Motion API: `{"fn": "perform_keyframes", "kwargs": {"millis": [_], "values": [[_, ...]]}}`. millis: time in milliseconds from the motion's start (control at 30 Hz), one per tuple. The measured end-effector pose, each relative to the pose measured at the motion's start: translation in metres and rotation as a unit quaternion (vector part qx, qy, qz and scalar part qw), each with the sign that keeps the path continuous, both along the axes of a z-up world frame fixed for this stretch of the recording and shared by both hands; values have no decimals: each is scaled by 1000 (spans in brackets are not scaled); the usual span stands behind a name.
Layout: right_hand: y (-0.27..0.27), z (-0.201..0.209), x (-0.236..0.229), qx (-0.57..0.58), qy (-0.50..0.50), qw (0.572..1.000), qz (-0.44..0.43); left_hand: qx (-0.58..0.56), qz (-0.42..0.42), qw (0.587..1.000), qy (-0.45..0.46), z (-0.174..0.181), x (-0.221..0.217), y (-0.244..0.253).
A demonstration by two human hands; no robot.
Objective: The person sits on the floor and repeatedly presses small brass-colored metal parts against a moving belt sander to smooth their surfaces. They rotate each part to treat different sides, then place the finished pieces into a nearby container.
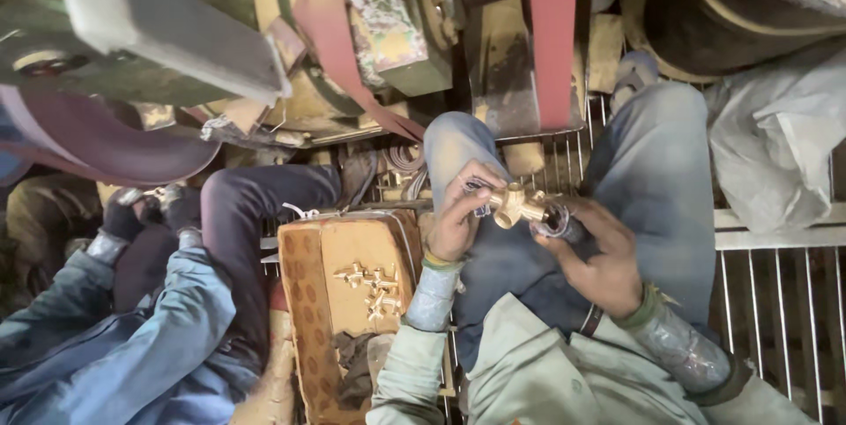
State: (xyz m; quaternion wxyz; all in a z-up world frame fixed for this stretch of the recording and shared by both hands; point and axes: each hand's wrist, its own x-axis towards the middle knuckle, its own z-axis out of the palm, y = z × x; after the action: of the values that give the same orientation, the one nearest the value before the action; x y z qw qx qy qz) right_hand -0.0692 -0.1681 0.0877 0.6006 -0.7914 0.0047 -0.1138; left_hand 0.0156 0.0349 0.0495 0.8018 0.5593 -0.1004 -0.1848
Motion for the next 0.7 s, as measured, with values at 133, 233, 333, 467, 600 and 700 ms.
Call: {"fn": "perform_keyframes", "kwargs": {"millis": [133,233,333,467,600,700], "values": [[-1,-7,-12,87,50,994,51,-54,-1,999,5,15,1,1],[-12,-23,-15,305,149,931,133,-103,-21,994,19,19,0,-1],[-20,-43,-18,441,248,837,209,-105,-56,993,5,17,-3,-6],[-20,-66,-30,505,296,770,253,-48,-137,989,3,7,-3,-18],[-29,-79,-35,489,292,803,175,12,-87,995,44,-3,-8,-25],[-43,-86,-29,447,269,843,130,43,-70,996,37,-13,-14,-27]]}}
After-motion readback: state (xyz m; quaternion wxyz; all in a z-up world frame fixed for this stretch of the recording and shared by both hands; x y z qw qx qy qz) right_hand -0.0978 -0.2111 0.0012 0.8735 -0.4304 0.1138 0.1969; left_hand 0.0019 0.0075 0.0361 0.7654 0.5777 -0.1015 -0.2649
